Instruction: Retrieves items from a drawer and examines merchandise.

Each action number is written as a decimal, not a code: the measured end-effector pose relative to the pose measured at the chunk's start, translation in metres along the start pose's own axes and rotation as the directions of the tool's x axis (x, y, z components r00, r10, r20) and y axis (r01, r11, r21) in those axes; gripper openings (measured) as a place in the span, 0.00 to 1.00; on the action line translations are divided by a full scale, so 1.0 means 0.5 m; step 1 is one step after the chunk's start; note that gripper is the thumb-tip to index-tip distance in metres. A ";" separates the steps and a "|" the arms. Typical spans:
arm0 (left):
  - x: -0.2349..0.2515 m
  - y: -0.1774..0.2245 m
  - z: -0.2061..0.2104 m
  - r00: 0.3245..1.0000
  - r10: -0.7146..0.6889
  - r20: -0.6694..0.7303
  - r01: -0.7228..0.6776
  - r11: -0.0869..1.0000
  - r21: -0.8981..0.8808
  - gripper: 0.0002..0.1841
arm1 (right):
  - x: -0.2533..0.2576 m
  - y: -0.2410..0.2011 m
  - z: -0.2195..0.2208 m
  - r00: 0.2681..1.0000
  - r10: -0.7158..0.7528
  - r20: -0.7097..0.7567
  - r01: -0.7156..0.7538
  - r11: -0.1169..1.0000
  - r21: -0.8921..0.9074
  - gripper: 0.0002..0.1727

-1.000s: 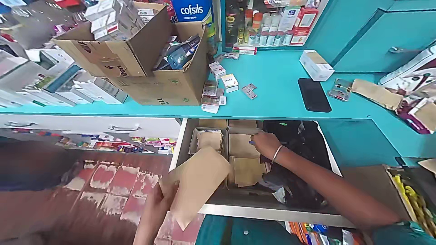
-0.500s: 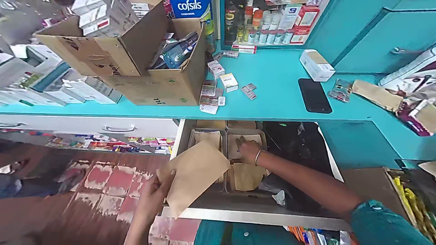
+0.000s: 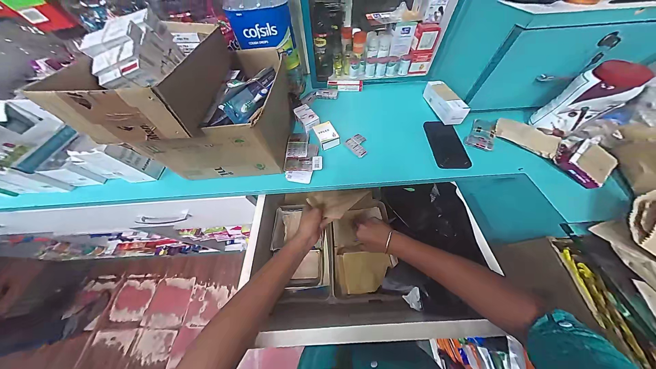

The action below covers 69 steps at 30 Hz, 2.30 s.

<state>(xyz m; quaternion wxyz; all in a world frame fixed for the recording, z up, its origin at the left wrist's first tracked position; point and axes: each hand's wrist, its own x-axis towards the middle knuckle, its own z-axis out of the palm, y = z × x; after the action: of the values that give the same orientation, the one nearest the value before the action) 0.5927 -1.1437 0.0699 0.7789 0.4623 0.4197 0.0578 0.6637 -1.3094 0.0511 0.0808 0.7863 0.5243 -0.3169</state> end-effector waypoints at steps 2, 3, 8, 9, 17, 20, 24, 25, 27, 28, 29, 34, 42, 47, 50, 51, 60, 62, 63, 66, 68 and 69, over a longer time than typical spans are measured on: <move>0.013 -0.004 0.049 0.998 0.013 0.054 -0.010 0.999 -0.053 0.23 | -0.007 -0.006 0.000 0.999 -0.048 0.010 0.049 0.998 -0.040 0.16; 0.018 -0.004 0.065 0.995 0.018 0.094 -0.012 0.998 -0.062 0.23 | -0.011 -0.007 0.002 0.997 -0.070 -0.017 0.069 0.996 -0.047 0.14; 0.010 -0.006 0.058 0.972 -0.060 0.228 0.038 0.995 0.096 0.27 | -0.031 0.003 -0.002 0.991 0.007 -0.134 -0.004 1.000 0.022 0.16; -0.002 -0.002 0.042 0.971 -0.051 0.234 0.018 0.990 0.141 0.27 | -0.031 0.003 -0.007 0.990 0.031 -0.140 -0.025 0.999 0.048 0.16; -0.085 0.003 -0.118 0.932 -0.070 0.356 -0.086 0.911 0.403 0.22 | -0.024 -0.003 -0.026 0.982 0.151 -0.110 -0.124 0.968 0.218 0.18; -0.108 -0.014 -0.136 0.899 -0.136 0.415 -0.060 0.903 0.426 0.20 | 0.003 0.026 -0.026 0.982 0.160 -0.100 -0.111 0.919 0.377 0.19; -0.106 -0.028 -0.146 0.832 -0.209 0.514 -0.114 0.841 0.528 0.20 | 0.025 0.044 -0.031 0.990 0.122 -0.070 -0.086 0.920 0.383 0.17; -0.100 -0.029 -0.148 0.826 -0.215 0.521 -0.127 0.830 0.543 0.20 | 0.029 0.044 -0.030 0.992 0.105 -0.074 -0.070 0.926 0.371 0.16; -0.089 -0.030 -0.151 0.823 -0.219 0.524 -0.143 0.813 0.564 0.20 | 0.036 0.046 -0.023 0.994 0.084 -0.073 -0.054 0.937 0.345 0.17; -0.087 -0.029 -0.151 0.823 -0.216 0.525 -0.152 0.806 0.571 0.20 | 0.039 0.046 -0.020 0.995 0.080 -0.062 -0.054 0.941 0.335 0.18; -0.086 -0.027 -0.150 0.823 -0.211 0.527 -0.162 0.803 0.573 0.20 | 0.041 0.046 -0.018 0.996 0.074 -0.052 -0.053 0.944 0.325 0.19; -0.086 -0.023 -0.148 0.820 -0.211 0.532 -0.190 0.777 0.600 0.20 | 0.041 0.020 -0.013 0.999 0.034 -0.011 -0.032 0.983 0.179 0.29; -0.086 -0.021 -0.148 0.810 -0.204 0.549 -0.218 0.765 0.606 0.20 | 0.019 -0.009 -0.029 1.000 0.003 -0.024 0.000 0.995 0.101 0.27; -0.086 -0.019 -0.148 0.808 -0.200 0.554 -0.232 0.756 0.612 0.20 | 0.015 -0.014 -0.027 1.000 -0.009 -0.026 0.010 0.999 0.045 0.26; -0.088 -0.018 -0.145 0.805 -0.202 0.558 -0.234 0.756 0.612 0.20 | 0.009 -0.019 -0.029 1.000 -0.011 -0.019 0.012 0.999 0.034 0.25; -0.088 -0.018 -0.146 0.804 -0.203 0.558 -0.235 0.754 0.613 0.20 | 0.011 -0.020 -0.027 1.000 -0.006 -0.016 0.007 1.000 0.029 0.23; -0.090 -0.016 -0.146 0.801 -0.192 0.568 -0.249 0.755 0.606 0.20 | 0.005 -0.028 -0.020 0.997 -0.067 -0.046 0.065 0.997 -0.047 0.20; -0.090 -0.015 -0.146 0.799 -0.194 0.569 -0.250 0.753 0.608 0.20 | 0.001 -0.035 -0.025 0.997 -0.071 -0.015 0.070 0.996 -0.054 0.20; -0.091 -0.014 -0.145 0.798 -0.192 0.570 -0.253 0.753 0.608 0.20 | -0.002 -0.039 -0.028 0.998 -0.071 0.000 0.070 0.996 -0.053 0.19; -0.094 -0.013 -0.146 0.795 -0.190 0.577 -0.259 0.752 0.606 0.20 | -0.007 -0.046 -0.024 0.997 -0.076 -0.005 0.075 0.994 -0.074 0.18; -0.095 -0.010 -0.146 0.795 -0.188 0.577 -0.256 0.758 0.600 0.20 | -0.011 -0.051 -0.027 0.998 -0.058 0.008 0.058 0.993 -0.099 0.17; -0.096 -0.010 -0.146 0.796 -0.185 0.576 -0.254 0.762 0.595 0.20 | -0.015 -0.054 -0.030 0.999 -0.035 0.020 0.036 0.996 -0.086 0.18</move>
<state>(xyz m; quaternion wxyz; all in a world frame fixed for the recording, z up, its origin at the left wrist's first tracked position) 0.5088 -1.1203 0.0787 0.6613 0.7029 0.1330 -0.2255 0.6445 -1.2966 0.0728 0.1142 0.7696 0.5506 -0.3025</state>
